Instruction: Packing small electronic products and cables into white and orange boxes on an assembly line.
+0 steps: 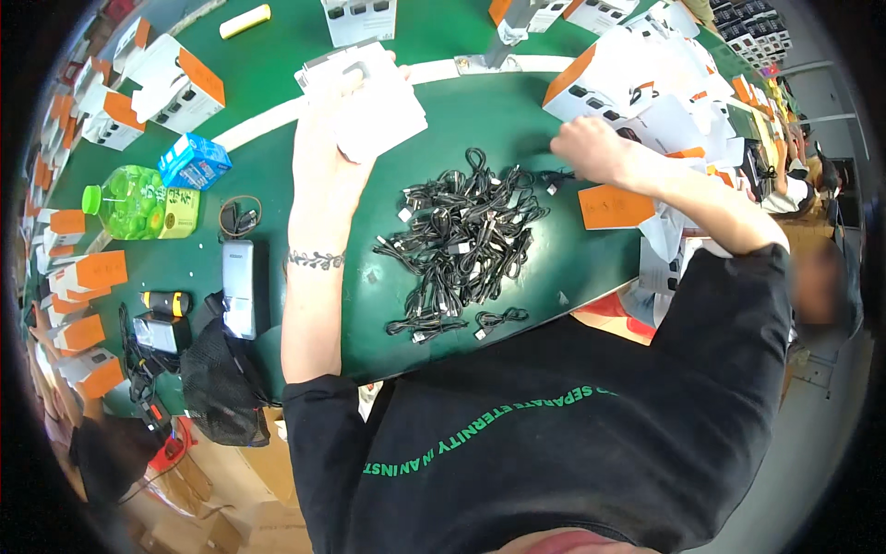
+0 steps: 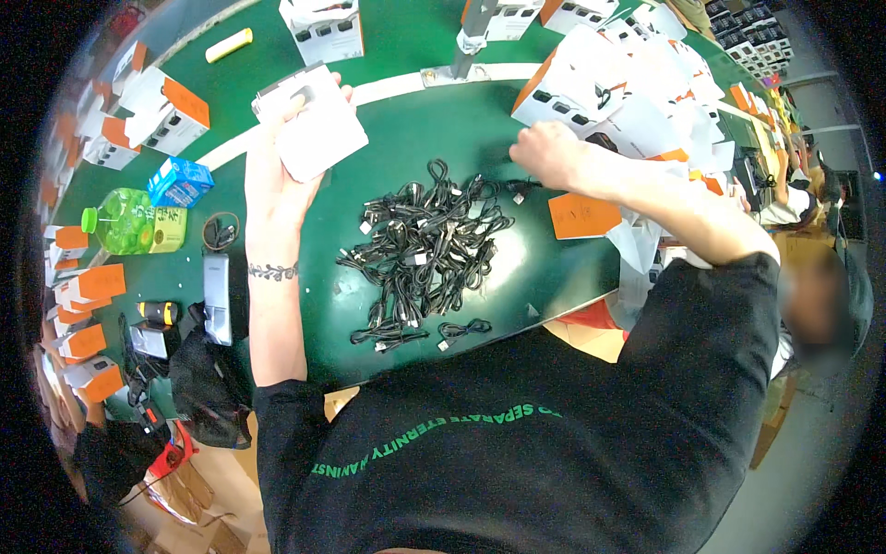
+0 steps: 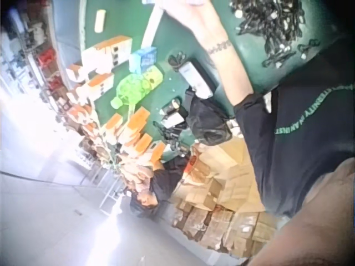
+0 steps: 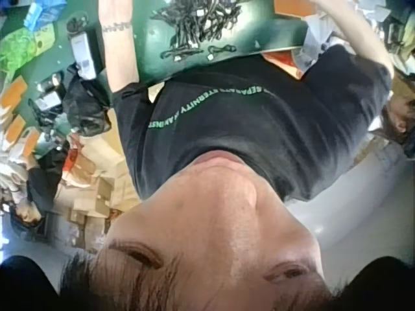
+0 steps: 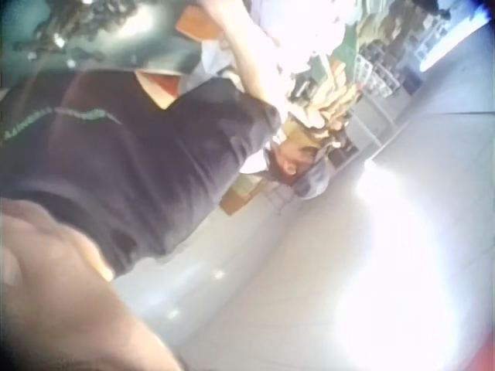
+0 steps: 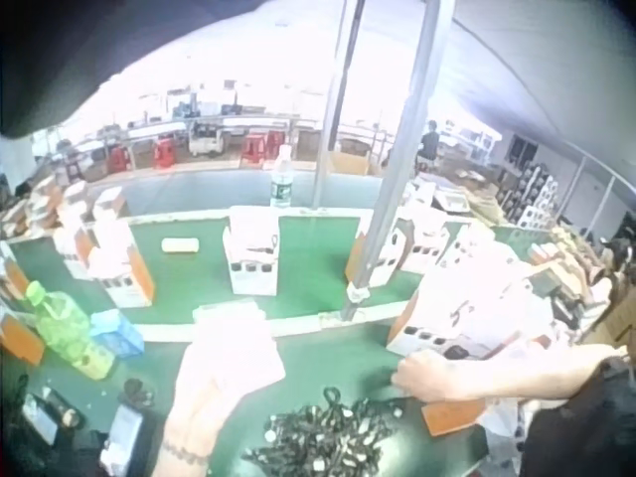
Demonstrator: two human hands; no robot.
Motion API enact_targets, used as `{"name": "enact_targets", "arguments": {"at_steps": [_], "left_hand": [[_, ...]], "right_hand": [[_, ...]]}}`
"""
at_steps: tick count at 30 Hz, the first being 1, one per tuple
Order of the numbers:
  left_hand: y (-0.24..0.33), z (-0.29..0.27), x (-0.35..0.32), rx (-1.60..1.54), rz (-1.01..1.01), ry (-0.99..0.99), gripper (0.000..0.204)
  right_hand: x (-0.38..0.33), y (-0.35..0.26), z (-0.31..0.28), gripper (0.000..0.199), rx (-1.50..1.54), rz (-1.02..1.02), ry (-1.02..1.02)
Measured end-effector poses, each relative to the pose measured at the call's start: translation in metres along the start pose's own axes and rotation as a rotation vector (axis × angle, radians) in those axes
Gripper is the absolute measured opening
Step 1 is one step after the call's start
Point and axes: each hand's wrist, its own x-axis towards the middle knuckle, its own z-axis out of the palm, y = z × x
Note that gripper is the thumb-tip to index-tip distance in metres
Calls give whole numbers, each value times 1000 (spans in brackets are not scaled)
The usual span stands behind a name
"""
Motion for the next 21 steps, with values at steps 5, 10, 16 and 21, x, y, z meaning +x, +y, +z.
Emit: {"name": "enact_targets", "arguments": {"at_steps": [5,10,16,21], "left_hand": [[-9,-11,6,-195,-8,28,44],[4,-2,-4,-89,-4,169,53],[1,11,3,-37,-37,133,50],[-1,-5,-6,-21,-69,8,51]], "right_hand": [[20,-5,31,10,55,-195,73],[-29,41,-82,16,206,97,246],[2,193,-91,17,230,287,787],[124,221,-49,7,1,329,774]]}}
